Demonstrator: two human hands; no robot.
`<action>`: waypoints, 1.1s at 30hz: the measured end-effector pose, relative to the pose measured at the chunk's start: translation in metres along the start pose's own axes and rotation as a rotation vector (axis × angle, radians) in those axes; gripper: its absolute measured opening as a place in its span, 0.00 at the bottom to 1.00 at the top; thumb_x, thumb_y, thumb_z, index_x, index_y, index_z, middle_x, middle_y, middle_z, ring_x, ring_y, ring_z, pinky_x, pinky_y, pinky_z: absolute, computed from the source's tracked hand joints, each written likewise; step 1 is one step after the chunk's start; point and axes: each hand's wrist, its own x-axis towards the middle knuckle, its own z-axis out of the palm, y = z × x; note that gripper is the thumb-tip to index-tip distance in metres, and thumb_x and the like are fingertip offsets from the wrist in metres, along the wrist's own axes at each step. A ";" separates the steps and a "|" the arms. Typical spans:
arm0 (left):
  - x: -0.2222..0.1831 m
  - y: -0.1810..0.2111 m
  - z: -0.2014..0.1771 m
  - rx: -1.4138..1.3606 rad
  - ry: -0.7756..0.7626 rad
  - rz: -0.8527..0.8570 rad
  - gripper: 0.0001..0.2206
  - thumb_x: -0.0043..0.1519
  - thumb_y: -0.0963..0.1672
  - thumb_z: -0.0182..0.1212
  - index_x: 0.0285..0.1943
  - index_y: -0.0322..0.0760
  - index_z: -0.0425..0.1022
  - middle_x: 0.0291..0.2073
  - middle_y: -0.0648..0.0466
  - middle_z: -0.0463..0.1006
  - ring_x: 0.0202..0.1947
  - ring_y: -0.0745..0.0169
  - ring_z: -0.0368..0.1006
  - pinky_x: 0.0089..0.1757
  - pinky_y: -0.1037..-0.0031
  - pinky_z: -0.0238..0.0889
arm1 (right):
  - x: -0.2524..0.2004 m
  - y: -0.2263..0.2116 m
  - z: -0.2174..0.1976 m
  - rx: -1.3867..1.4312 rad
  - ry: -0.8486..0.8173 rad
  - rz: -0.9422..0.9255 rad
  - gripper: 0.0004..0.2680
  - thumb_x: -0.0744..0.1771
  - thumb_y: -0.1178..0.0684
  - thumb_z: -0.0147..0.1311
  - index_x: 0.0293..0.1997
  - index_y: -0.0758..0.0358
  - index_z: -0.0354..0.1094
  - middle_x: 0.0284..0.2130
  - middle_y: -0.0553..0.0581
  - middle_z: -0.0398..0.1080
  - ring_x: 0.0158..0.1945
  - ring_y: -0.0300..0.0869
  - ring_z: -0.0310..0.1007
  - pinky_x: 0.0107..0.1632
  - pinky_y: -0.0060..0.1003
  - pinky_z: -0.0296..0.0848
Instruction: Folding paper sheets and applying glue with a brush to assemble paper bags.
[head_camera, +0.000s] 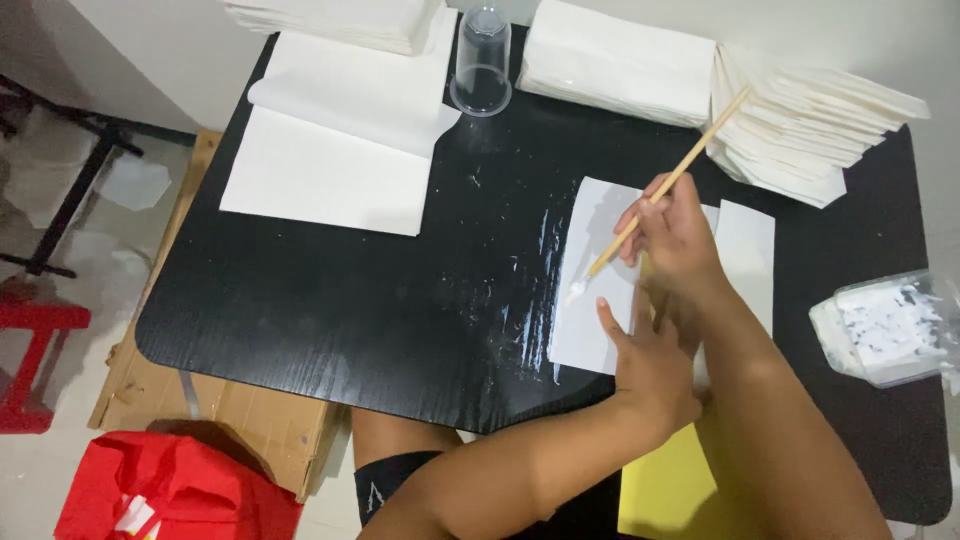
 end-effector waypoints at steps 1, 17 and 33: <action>-0.001 0.001 -0.001 0.001 -0.001 0.000 0.31 0.60 0.56 0.58 0.72 0.47 0.68 0.77 0.56 0.56 0.80 0.30 0.24 0.60 0.15 0.07 | 0.003 0.001 -0.003 0.001 0.001 0.001 0.05 0.73 0.61 0.36 0.53 0.69 0.47 0.29 0.70 0.70 0.21 0.45 0.72 0.22 0.36 0.75; 0.011 0.007 0.026 0.004 0.127 -0.037 0.33 0.64 0.59 0.46 0.79 0.55 0.54 0.81 0.54 0.45 0.80 0.31 0.21 0.62 0.18 0.16 | 0.028 -0.024 -0.007 -0.197 0.216 -0.088 0.02 0.75 0.61 0.33 0.52 0.64 0.47 0.32 0.63 0.70 0.27 0.41 0.73 0.30 0.33 0.77; 0.034 0.010 0.049 -0.008 0.229 -0.046 0.44 0.57 0.69 0.32 0.81 0.60 0.33 0.80 0.50 0.29 0.77 0.29 0.21 0.60 0.19 0.25 | -0.192 0.000 -0.260 -0.671 0.930 -0.361 0.06 0.81 0.58 0.35 0.53 0.72 0.49 0.34 0.68 0.61 0.28 0.46 0.62 0.36 0.38 0.64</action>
